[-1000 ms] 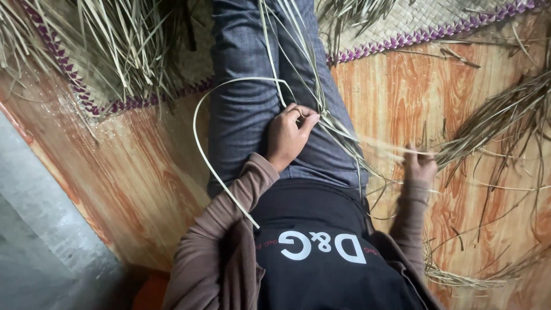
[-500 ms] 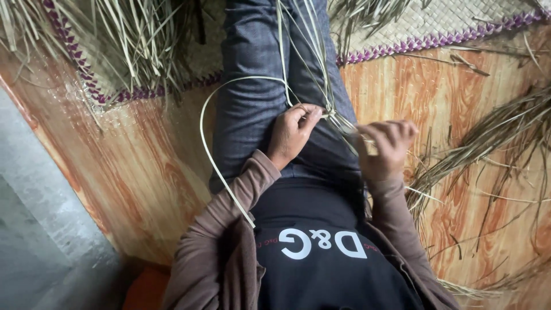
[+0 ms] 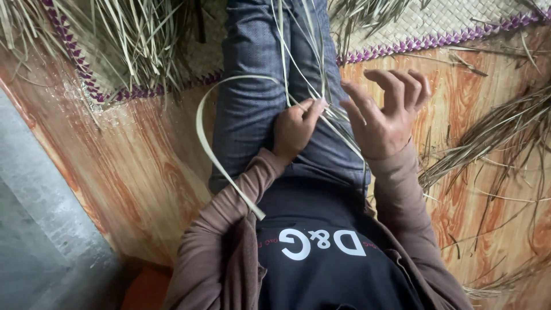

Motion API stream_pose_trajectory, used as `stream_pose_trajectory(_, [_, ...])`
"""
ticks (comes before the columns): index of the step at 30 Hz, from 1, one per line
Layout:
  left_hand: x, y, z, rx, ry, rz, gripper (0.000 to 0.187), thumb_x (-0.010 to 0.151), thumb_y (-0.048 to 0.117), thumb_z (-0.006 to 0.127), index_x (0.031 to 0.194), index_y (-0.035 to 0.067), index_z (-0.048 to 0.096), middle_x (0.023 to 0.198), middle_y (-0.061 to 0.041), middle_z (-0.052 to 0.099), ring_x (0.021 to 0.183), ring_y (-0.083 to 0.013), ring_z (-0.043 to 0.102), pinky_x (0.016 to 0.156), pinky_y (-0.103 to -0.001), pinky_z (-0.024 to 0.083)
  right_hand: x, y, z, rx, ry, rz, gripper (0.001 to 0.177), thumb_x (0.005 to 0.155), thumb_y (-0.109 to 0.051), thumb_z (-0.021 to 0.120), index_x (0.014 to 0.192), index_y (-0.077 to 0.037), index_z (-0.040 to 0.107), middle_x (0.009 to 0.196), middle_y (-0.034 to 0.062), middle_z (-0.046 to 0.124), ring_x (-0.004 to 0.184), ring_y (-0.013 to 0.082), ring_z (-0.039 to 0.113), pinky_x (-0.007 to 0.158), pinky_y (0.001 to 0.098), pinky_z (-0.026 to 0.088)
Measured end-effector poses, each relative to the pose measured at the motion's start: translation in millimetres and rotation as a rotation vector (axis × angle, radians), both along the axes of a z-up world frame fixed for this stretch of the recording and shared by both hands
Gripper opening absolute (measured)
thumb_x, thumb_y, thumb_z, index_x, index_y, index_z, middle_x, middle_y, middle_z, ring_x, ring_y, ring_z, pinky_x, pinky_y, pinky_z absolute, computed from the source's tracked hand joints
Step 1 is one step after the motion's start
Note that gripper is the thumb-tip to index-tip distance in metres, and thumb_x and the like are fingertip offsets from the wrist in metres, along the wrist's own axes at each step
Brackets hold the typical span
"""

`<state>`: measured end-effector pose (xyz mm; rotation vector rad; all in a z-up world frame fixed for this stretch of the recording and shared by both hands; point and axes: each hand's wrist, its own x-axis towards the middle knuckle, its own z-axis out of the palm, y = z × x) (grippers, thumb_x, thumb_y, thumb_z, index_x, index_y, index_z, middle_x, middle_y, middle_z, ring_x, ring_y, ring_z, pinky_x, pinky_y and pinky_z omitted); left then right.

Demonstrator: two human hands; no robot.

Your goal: Weaving long, thin strips of dried plant material together to create a mat or similar item.

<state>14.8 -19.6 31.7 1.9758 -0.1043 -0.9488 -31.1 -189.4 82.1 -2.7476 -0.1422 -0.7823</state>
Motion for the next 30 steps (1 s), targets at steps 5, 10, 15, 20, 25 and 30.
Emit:
stream_pose_trajectory(5, [3, 5, -12, -0.033, 0.119, 0.074, 0.073, 0.099, 0.063, 0.039, 0.053, 0.013, 0.067, 0.057, -0.01, 0.069, 0.072, -0.0323, 0.074, 0.079, -0.041, 0.056, -33, 15, -11, 0.275, -0.134, 0.115, 0.009, 0.089, -0.004, 0.088, 0.095, -0.009, 0.084, 0.098, 0.0162, 0.073, 0.087, 0.034, 0.063, 0.085, 0.0528, 0.052])
stream_pose_trajectory(10, [6, 7, -5, -0.033, 0.089, 0.008, 0.078, 0.099, 0.065, 0.038, 0.059, 0.004, 0.069, 0.067, -0.019, 0.072, 0.089, -0.0422, 0.073, 0.084, -0.053, 0.053, -42, 18, -63, 0.352, 0.282, 0.041, 0.055, 0.081, -0.021, 0.089, 0.129, -0.002, 0.068, 0.108, 0.0198, 0.066, 0.095, 0.0413, 0.064, 0.088, 0.053, 0.054])
stream_pose_trajectory(15, [6, 22, -7, -0.133, 0.014, -0.063, 0.051, 0.098, 0.055, 0.057, 0.084, 0.009, 0.075, 0.075, -0.011, 0.075, 0.095, -0.0339, 0.074, 0.086, -0.049, 0.058, -63, 23, -99, 0.297, 0.355, -0.124, 0.06, 0.083, -0.024, 0.09, 0.136, -0.009, 0.066, 0.099, 0.0099, 0.063, 0.085, 0.0304, 0.068, 0.079, 0.0408, 0.058])
stream_pose_trajectory(20, [16, 52, 29, 0.091, -0.39, -0.357, 0.034, 0.103, 0.032, 0.056, 0.131, 0.014, 0.063, 0.112, -0.009, 0.068, 0.091, -0.0373, 0.073, 0.072, -0.052, 0.061, -65, 34, -95, 0.125, 0.468, -0.237, 0.045, 0.093, -0.027, 0.079, 0.135, -0.018, 0.067, 0.095, 0.0034, 0.061, 0.08, 0.0259, 0.07, 0.072, 0.0384, 0.062])
stream_pose_trajectory(25, [16, 52, 35, 0.127, -0.657, -0.275, 0.019, 0.102, 0.033, 0.06, 0.119, 0.027, 0.064, 0.11, 0.006, 0.057, 0.085, -0.0263, 0.074, 0.07, -0.043, 0.064, -68, 38, -87, 0.164, 0.501, -0.275, 0.047, 0.093, -0.036, 0.08, 0.136, -0.022, 0.067, 0.095, 0.0003, 0.061, 0.084, 0.0246, 0.071, 0.073, 0.0383, 0.062])
stream_pose_trajectory(30, [6, 34, -4, 0.078, -1.103, -0.298, 0.011, 0.098, 0.037, 0.064, 0.096, 0.026, 0.065, 0.093, 0.006, 0.049, 0.092, -0.0207, 0.062, 0.078, -0.035, 0.054, -69, 39, -84, 0.181, 0.498, -0.274, 0.048, 0.093, -0.037, 0.08, 0.136, -0.022, 0.067, 0.095, 0.0003, 0.063, 0.084, 0.0259, 0.072, 0.073, 0.0391, 0.062])
